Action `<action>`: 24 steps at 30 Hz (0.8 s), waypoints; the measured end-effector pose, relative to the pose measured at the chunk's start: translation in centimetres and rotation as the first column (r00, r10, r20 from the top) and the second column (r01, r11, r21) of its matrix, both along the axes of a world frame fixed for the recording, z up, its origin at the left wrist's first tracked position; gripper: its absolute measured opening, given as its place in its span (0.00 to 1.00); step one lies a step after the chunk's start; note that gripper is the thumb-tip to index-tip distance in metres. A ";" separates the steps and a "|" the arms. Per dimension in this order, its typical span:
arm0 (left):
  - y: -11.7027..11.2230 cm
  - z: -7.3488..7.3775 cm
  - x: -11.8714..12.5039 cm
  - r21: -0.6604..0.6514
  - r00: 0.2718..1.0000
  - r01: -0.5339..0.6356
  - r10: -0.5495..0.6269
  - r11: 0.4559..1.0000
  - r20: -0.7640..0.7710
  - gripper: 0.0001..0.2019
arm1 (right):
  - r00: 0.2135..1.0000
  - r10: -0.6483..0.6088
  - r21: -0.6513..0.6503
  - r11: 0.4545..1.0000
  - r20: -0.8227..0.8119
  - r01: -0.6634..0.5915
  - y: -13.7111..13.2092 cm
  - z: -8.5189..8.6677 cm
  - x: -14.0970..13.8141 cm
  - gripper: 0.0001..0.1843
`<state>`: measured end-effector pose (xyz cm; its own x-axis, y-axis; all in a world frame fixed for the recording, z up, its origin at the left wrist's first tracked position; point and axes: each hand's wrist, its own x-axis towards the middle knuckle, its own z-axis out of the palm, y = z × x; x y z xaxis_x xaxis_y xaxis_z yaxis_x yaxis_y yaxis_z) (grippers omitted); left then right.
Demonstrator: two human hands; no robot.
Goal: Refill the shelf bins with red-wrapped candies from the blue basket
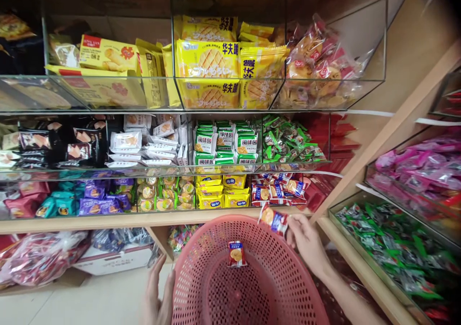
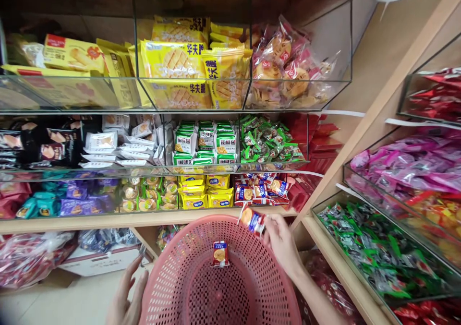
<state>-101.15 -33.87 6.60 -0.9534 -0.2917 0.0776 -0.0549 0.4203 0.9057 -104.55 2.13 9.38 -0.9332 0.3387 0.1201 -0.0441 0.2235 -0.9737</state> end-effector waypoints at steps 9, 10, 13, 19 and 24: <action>8.9 1.4 -3.4 0.440 0.453 0.768 -0.881 0.465 0.140 0.36 | 0.555 0.716 -0.180 0.667 0.425 -0.723 -4.6 -3.5 2.0 0.18; 9.1 0.9 -3.6 0.517 0.351 0.773 -0.927 0.368 0.135 0.36 | 0.523 0.734 -0.197 0.644 0.434 -0.739 -4.9 -3.6 1.9 0.17; 9.4 -0.3 -4.0 0.660 0.208 0.707 -0.967 0.253 0.148 0.32 | 0.458 0.771 -0.235 0.593 0.443 -0.771 -5.8 -3.8 1.5 0.12; 9.1 -2.0 -4.4 0.680 0.287 0.629 -0.925 0.377 0.248 0.23 | 0.473 0.779 -0.287 0.603 0.411 -0.745 -6.4 -4.8 1.0 0.13; 9.5 -3.2 -5.6 0.693 0.465 0.538 -0.855 0.480 0.230 0.25 | 0.694 0.612 -0.316 0.791 0.379 -0.524 -5.8 -6.7 0.1 0.20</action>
